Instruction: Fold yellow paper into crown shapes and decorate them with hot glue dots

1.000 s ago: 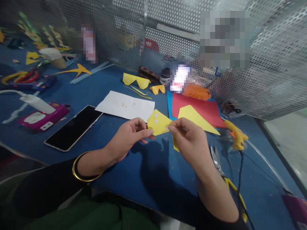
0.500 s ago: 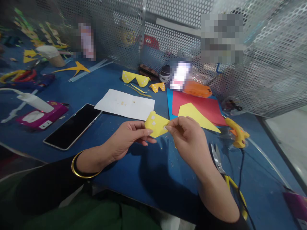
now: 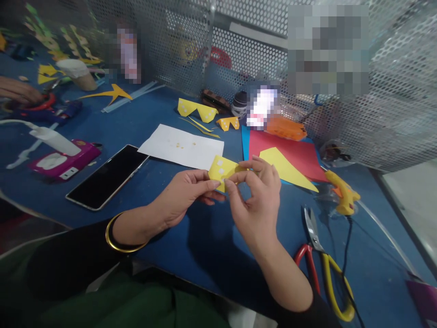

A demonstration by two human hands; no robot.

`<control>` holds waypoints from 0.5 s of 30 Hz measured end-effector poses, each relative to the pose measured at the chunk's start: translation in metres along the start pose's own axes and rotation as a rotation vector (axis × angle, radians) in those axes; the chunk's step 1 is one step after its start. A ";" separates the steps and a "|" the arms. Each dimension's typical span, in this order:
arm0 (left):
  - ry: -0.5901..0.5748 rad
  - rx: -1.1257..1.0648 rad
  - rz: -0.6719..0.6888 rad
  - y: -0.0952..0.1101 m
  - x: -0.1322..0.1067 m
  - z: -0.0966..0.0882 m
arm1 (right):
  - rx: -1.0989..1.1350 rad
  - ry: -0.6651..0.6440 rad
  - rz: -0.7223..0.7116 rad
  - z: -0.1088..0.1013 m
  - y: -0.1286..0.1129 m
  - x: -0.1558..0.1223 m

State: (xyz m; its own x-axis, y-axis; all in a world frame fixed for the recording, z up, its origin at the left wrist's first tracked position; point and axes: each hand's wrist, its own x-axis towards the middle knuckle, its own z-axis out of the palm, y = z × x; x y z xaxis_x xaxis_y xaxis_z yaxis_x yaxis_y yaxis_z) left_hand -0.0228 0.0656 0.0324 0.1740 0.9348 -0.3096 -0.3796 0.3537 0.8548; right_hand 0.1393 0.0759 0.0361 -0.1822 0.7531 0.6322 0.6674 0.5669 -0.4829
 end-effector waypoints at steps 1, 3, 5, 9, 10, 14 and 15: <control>0.000 -0.003 -0.001 0.000 0.000 0.000 | -0.006 -0.001 -0.001 0.001 0.000 0.000; -0.001 -0.004 -0.002 0.001 0.000 0.001 | -0.015 0.005 0.002 0.001 0.000 -0.001; -0.003 -0.001 -0.001 0.001 0.000 0.001 | -0.017 0.013 0.009 0.002 -0.001 -0.001; -0.005 0.009 -0.001 0.000 -0.001 0.001 | -0.019 0.028 0.024 0.002 -0.002 -0.001; -0.006 0.010 -0.002 0.001 -0.001 0.001 | -0.019 0.033 0.028 0.002 -0.002 -0.001; -0.011 0.010 -0.004 0.001 -0.001 0.001 | -0.020 0.044 0.043 0.004 -0.002 -0.002; -0.012 0.010 -0.003 0.001 -0.001 0.001 | -0.020 0.045 0.045 0.005 -0.002 -0.002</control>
State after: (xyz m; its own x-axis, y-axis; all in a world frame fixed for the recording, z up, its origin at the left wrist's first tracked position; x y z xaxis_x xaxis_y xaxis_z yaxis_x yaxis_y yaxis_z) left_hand -0.0226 0.0648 0.0340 0.1857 0.9333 -0.3073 -0.3700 0.3562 0.8581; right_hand 0.1344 0.0748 0.0333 -0.1191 0.7618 0.6367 0.6889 0.5252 -0.4995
